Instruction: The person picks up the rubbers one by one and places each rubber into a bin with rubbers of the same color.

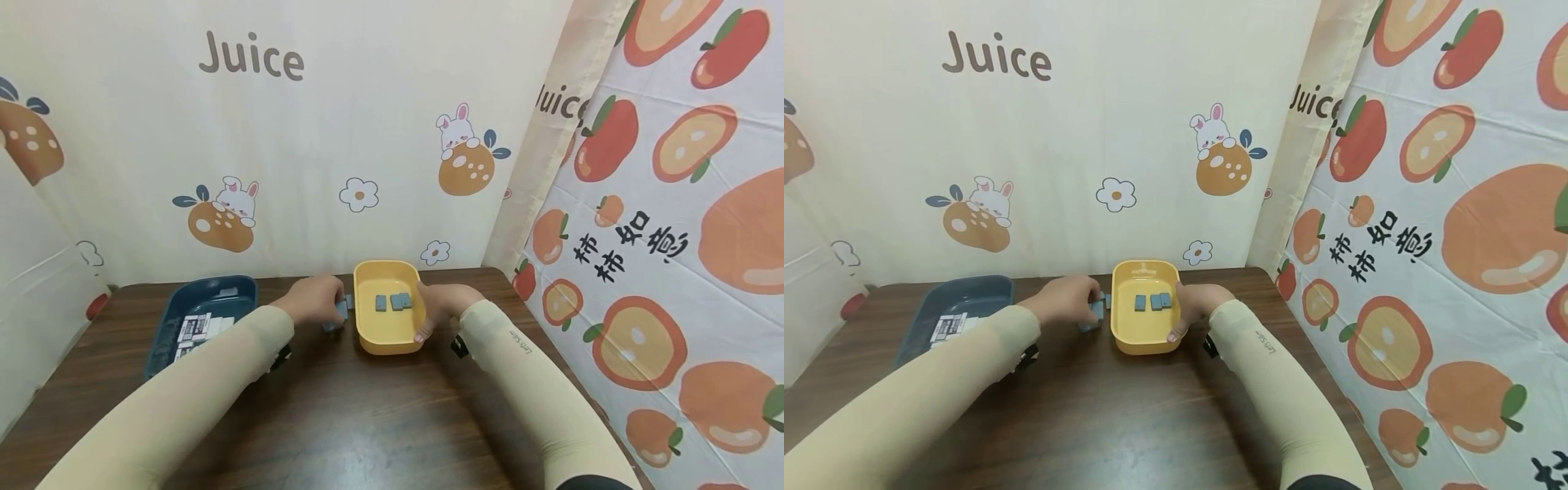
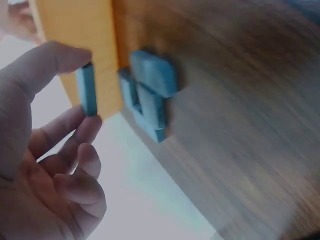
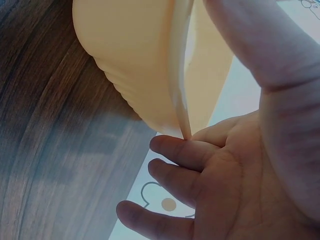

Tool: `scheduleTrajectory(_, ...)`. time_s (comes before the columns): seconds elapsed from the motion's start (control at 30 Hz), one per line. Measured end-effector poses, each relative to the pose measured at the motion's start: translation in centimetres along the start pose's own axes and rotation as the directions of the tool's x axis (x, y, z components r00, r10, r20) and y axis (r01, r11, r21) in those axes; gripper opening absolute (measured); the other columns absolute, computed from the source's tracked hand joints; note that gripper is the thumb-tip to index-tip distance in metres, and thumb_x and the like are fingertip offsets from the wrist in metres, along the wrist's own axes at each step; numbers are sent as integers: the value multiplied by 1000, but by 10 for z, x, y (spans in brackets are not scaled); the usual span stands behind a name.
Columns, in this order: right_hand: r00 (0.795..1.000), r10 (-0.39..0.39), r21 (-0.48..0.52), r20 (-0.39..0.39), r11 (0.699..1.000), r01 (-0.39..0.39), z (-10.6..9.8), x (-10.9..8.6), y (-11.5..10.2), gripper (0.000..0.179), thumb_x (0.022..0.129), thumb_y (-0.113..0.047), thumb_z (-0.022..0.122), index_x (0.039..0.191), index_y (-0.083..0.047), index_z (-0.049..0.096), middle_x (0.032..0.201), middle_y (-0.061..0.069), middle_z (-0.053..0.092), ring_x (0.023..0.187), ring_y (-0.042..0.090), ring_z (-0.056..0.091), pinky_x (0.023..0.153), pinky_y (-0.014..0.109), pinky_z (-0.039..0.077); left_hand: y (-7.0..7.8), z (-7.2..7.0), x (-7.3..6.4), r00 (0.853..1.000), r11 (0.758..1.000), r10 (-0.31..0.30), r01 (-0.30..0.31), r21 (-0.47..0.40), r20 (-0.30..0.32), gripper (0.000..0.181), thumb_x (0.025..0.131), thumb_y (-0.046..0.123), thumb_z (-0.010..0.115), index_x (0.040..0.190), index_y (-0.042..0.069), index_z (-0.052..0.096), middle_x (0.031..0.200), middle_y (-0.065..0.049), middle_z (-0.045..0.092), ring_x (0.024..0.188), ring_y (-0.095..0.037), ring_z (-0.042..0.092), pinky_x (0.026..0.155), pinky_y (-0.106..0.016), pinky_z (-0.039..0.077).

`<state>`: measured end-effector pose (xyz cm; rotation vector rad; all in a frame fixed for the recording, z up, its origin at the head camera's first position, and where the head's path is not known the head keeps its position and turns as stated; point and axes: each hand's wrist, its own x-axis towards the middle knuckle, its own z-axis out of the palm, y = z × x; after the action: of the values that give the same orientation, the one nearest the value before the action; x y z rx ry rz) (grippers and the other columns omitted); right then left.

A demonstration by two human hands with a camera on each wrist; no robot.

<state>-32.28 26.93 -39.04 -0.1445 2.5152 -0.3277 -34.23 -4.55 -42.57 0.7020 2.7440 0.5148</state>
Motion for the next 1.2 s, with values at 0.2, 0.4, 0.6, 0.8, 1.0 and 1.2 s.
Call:
scheduleTrajectory(0.2, 1000, -6, -9, -7, 1000, 6, 1, -1, -1, 171, 56, -60, 111, 184, -11, 8, 184, 15, 39, 167, 39, 43, 138, 63, 35, 3, -10, 4, 991, 992, -79, 68, -105, -107, 40, 88, 32, 90, 118, 10, 75, 111, -5, 76, 96, -26, 69, 81, -41, 62)
scheduleTrajectory(0.4, 1000, -9, 14, -7, 1000, 9, 2, -1, 1, 173, 55, -60, 111, 184, -11, 6, 185, 16, 36, 169, 40, 40, 138, 63, 34, 12, -6, 16, 975, 990, -63, 33, -141, -214, 37, 88, 35, 93, 112, 12, 78, 110, -5, 78, 96, -26, 69, 83, -42, 63)
scheduleTrajectory(0.6, 1000, 10, 2, -7, 1000, -10, 1, 1, 1, 176, 51, -63, 111, 184, -12, 7, 184, 15, 39, 169, 39, 41, 139, 63, 33, 22, 0, 31, 964, 998, 22, -38, -57, -266, 36, 87, 33, 92, 113, 9, 84, 111, -5, 79, 101, -26, 69, 89, -44, 64)
scheduleTrajectory(0.8, 1000, -18, -11, -13, 1000, 18, 2, -3, 0, 173, 56, -62, 110, 183, -9, 6, 185, 17, 37, 170, 40, 39, 140, 62, 32, 28, 10, 46, 977, 995, 89, -96, -31, -194, 40, 88, 27, 92, 120, 4, 85, 118, -9, 79, 108, -26, 69, 101, -45, 63)
scheduleTrajectory(1.0, 998, -61, -17, -29, 998, 60, 5, -1, 1, 169, 60, -58, 111, 183, -7, 7, 184, 18, 37, 169, 39, 41, 139, 59, 34, 35, 14, 57, 977, 993, 117, -111, 45, -176, 22, 87, 26, 92, 95, 9, 81, 91, -1, 70, 91, -22, 58, 85, -38, 51)
scheduleTrajectory(1.2, 996, -80, -6, -34, 997, 80, 12, 30, 23, 179, 45, -67, 111, 184, -19, 9, 180, 11, 47, 165, 34, 46, 136, 59, 38, 44, 13, 69, 986, 977, 94, -65, 205, -139, 33, 85, 30, 95, 74, 17, 66, 77, 1, 64, 95, -27, 53, 87, -46, 37)
